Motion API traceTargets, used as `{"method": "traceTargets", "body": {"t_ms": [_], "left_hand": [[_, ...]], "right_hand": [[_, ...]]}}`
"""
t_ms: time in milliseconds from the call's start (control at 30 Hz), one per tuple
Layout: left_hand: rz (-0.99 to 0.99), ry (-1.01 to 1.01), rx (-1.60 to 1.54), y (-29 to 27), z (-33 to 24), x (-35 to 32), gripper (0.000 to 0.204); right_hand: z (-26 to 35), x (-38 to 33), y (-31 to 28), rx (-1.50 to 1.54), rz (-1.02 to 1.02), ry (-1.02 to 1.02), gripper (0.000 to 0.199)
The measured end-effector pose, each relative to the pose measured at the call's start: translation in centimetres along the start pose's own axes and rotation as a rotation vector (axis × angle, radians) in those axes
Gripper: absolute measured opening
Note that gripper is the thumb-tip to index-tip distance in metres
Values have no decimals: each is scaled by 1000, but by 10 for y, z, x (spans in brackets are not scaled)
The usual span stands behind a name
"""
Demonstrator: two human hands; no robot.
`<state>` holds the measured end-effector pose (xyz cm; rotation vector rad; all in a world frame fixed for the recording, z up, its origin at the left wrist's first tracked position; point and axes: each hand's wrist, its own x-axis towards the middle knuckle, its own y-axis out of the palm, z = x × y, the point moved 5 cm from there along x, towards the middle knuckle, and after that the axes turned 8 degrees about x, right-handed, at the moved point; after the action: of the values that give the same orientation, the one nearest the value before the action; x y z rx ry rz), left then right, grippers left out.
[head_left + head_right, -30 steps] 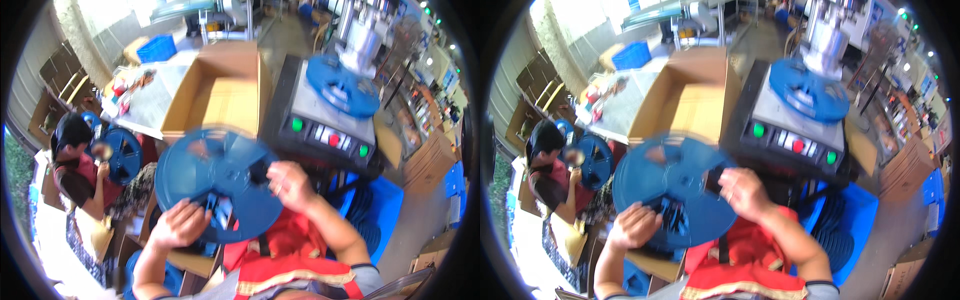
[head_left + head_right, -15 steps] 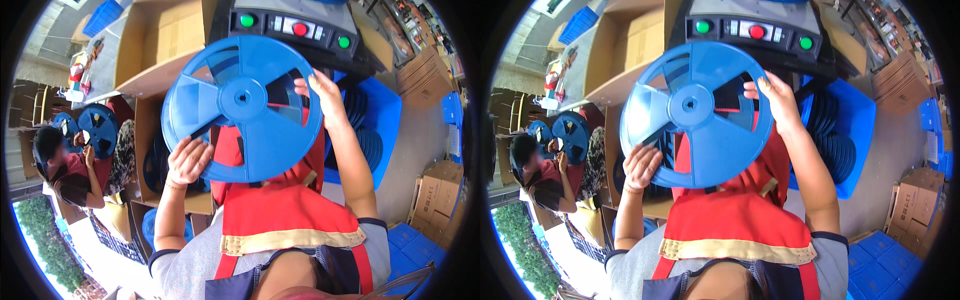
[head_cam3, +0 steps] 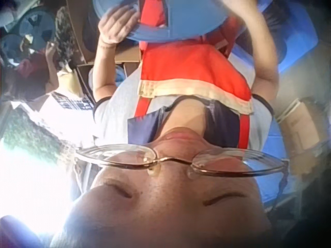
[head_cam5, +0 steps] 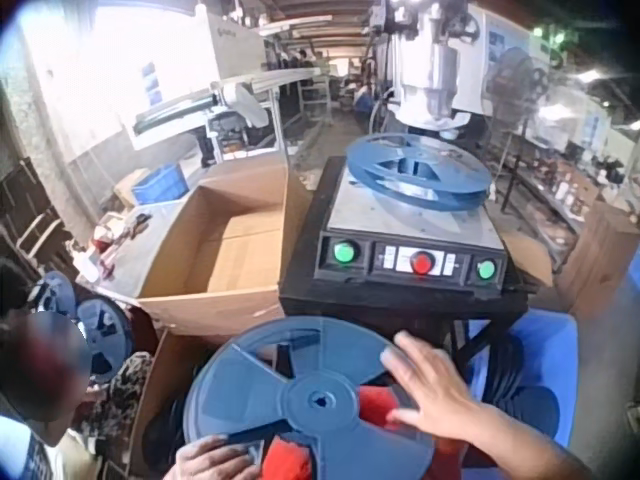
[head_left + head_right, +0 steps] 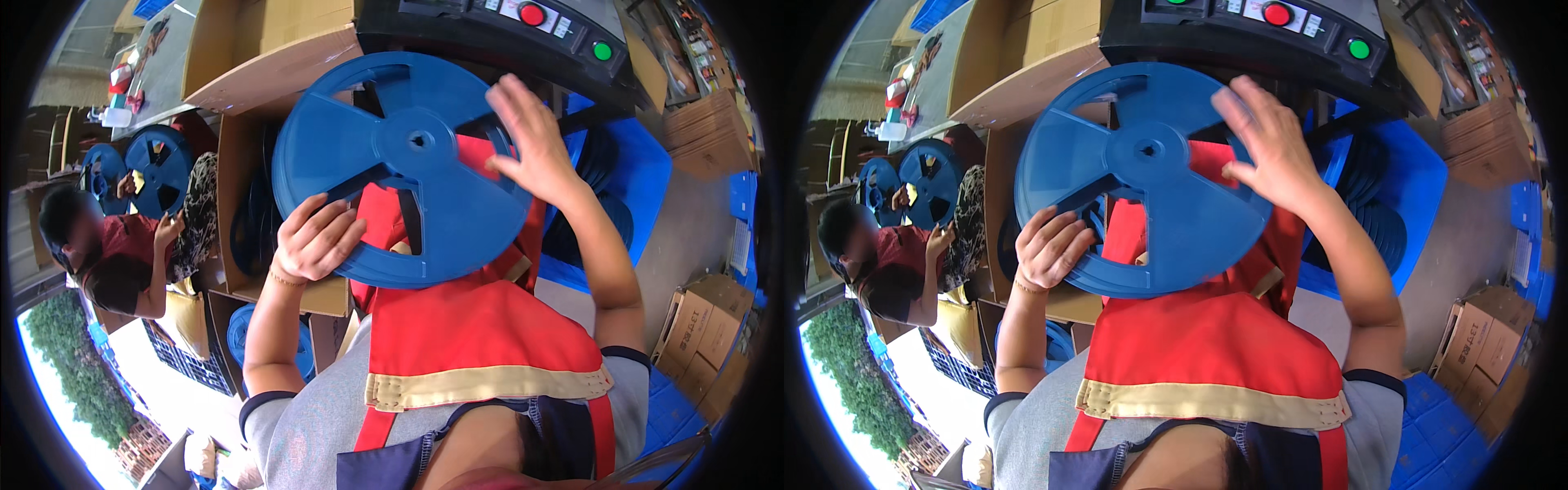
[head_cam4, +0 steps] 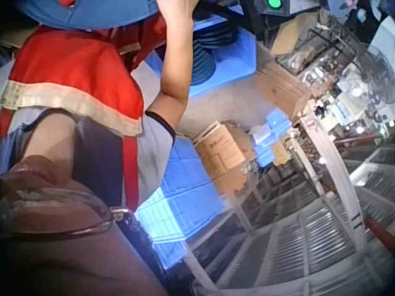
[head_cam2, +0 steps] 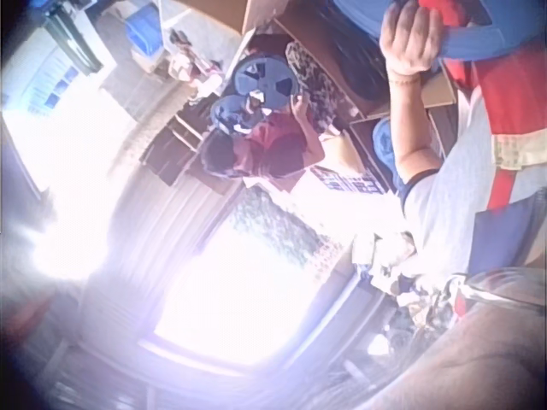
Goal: The person operates a pressing machine to assemble blue plastic reels by placing components on the machine bed, pressing buttons to activate it, and then placing the assembled reels into a cardboard box.
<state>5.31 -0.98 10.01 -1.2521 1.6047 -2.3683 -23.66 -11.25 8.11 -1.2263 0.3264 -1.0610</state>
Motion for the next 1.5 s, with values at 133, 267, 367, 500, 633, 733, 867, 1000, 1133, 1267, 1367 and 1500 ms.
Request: {"method": "traceTargets", "body": {"t_ms": [133, 267, 367, 500, 633, 733, 867, 1000, 1133, 1267, 1367, 1500], "left_hand": [[-56, 181, -145, 6, 7, 30, 22], [-131, 334, -206, 16, 5, 46, 20], [-103, 293, -213, 19, 5, 46, 26], [-88, 125, -134, 22, 8, 1, 32], [120, -22, -96, 26, 0, -30, 27], [73, -111, -8, 29, -1, -51, 25], [95, -244, 28, 37, -23, -61, 26], [-36, -396, 20, 47, -37, -46, 28], [-198, -382, -146, 52, -48, -13, 34], [-151, -65, -223, 52, -49, 36, 33], [55, 148, -233, 49, -33, 60, 41], [347, 243, -411, 28, -2, 89, 71]], "right_hand": [[40, -3, 32, 85, 552, -393, 86], [47, 18, 20, -28, 683, -527, 90], [31, 18, 15, 153, 758, -441, 103], [-20, -18, -12, 366, 547, -62, 104], [-78, -90, -39, 498, 307, 477, 113], [-89, -137, -35, 669, 205, 629, 118], [-76, -157, -16, 923, 155, 803, 116], [-55, -146, 2, 1472, -80, 793, 107], [-34, -102, 25, 1723, -152, 754, 106], [-22, -61, 33, 1805, -175, 669, 108], [-19, -44, 36, 1823, -163, 602, 109], [-20, -27, 38, 1784, -116, 548, 111]]}}
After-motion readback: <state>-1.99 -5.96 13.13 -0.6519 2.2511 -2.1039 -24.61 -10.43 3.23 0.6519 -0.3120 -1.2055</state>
